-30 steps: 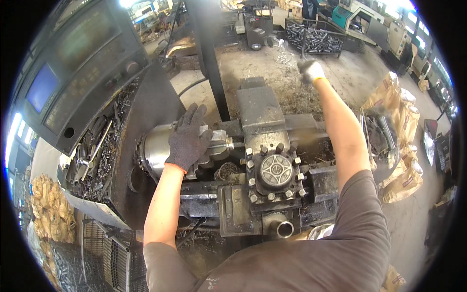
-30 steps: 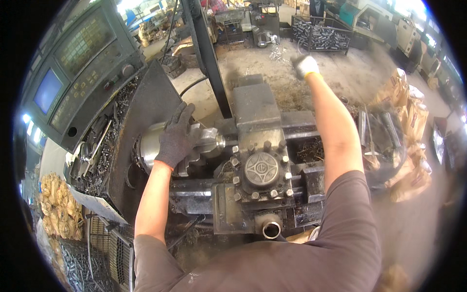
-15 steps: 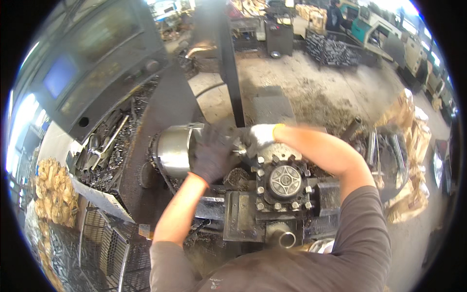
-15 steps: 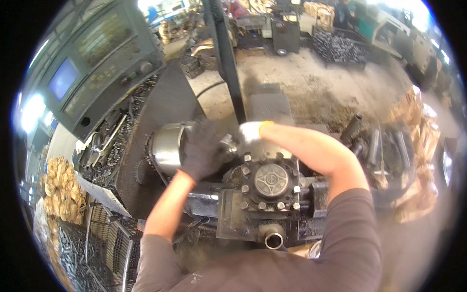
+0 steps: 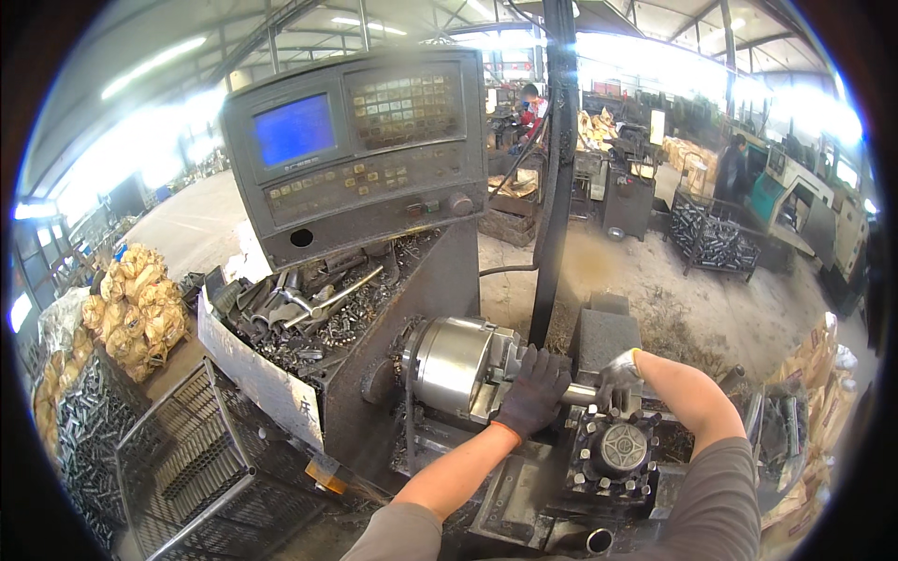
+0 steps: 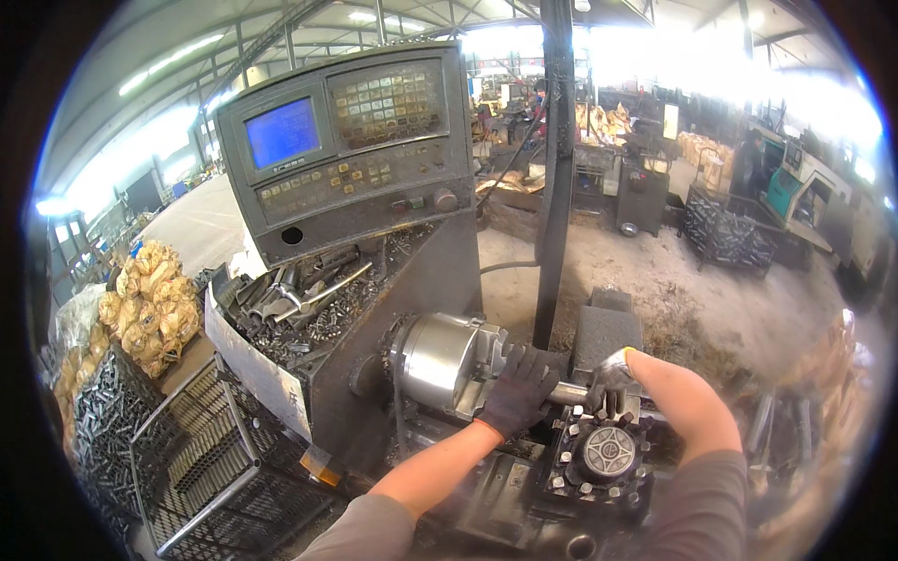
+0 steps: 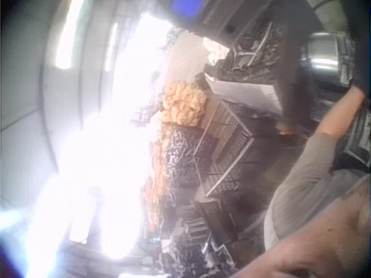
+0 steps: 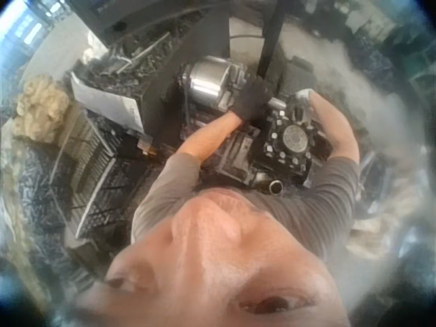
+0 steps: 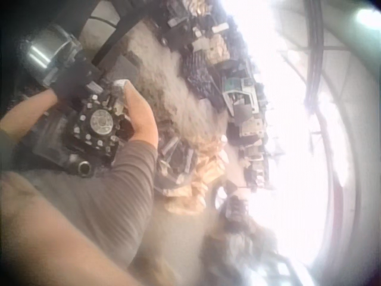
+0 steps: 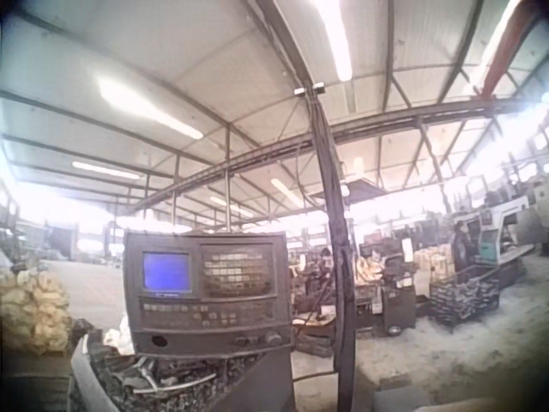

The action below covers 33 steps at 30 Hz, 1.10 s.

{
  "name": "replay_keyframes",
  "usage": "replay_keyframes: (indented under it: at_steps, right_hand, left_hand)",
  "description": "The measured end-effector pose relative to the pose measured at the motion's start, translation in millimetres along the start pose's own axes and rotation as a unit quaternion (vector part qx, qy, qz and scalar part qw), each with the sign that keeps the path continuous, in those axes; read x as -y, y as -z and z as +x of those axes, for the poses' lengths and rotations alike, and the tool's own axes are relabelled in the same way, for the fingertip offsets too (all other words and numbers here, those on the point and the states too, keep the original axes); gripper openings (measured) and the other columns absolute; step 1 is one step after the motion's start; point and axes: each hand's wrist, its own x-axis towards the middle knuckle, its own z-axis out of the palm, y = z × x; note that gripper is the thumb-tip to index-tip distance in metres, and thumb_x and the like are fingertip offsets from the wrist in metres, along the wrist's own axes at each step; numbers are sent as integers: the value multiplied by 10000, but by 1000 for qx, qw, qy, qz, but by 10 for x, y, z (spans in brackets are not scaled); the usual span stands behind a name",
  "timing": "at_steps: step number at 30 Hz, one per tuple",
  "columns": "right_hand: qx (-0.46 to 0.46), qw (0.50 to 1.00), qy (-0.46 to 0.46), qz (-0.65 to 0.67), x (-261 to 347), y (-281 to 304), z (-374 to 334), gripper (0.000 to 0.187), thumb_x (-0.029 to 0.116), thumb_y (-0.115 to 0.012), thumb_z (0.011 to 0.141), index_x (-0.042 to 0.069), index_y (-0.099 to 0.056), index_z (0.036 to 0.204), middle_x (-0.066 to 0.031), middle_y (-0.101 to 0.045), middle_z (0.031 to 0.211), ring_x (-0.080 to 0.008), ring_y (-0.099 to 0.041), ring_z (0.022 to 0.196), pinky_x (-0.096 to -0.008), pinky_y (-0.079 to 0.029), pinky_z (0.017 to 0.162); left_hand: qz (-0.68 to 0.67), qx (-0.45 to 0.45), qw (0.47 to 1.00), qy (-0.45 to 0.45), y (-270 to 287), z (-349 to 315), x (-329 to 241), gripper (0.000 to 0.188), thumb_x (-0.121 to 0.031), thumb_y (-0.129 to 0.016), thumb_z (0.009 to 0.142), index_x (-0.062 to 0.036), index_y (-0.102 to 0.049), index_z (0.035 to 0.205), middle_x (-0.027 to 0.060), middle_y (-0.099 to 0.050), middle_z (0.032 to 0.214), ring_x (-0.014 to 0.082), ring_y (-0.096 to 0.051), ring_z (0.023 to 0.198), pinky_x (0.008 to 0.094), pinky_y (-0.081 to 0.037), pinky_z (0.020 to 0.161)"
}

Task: The person repeatedly loads metal tubes into a lathe chuck, secures them, and removes them after machining. They place the processed tubes into a nearby metal basket. The cycle of loading, machining, and unloading continues throughout the clip.

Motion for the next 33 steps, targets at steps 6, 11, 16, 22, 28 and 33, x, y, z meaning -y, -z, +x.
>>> replay_keyframes:
  at_steps: [6,11,16,22,28,33]
  right_hand:
    - [-97,964,38,-247,144,-144,-301,557,552,-767,909,-4,-776,943,-198,-767,900,-310,-672,749,-479,-554,725]
    - [-550,801,-133,-193,-304,-881,-1819,419,386,-837,826,10,-765,997,-282,-748,921,-388,-711,785,-464,-571,730]
    - [-724,605,-203,262,-716,-3410,-3057,319,175,-756,859,-67,-715,1063,-137,-738,777,-192,-677,656,-385,-561,636]
    - [-432,610,-473,466,-926,-5994,-2490,282,219,-760,921,-22,-755,1069,-138,-723,832,-201,-690,684,-358,-538,600]
    - [-529,683,-450,228,-842,-5887,-2441,416,319,-716,973,19,-724,1261,-189,-772,1112,-239,-758,938,-386,-593,846]
    - [-597,778,-37,192,479,-4380,-2465,526,294,-798,907,38,-684,1353,-185,-786,1000,-295,-782,884,-401,-631,792]
  left_hand:
    - [2,20,1000,22,-61,64,-5,525,-312,-807,789,-74,-660,1233,223,-607,1327,437,-508,1363,610,-310,1233]
    - [-5,51,998,34,-106,39,21,443,-309,-747,864,-104,-725,1256,192,-605,1375,363,-600,1240,512,-499,1052]
    - [82,48,994,56,-134,23,1,384,-380,-779,843,-117,-809,1120,164,-647,1437,390,-530,1413,514,-391,1213]
    - [173,66,982,-31,-98,84,-79,735,-516,-798,842,-204,-608,1480,129,-628,1470,333,-555,1400,578,-337,1233]
    - [162,74,983,-34,-26,69,-111,762,-509,-807,849,-191,-591,1506,118,-594,1513,314,-528,1432,572,-318,1251]
    - [105,74,992,-7,-16,71,-112,757,-458,-861,792,-191,-613,1456,107,-607,1452,290,-530,1413,576,-268,1280]
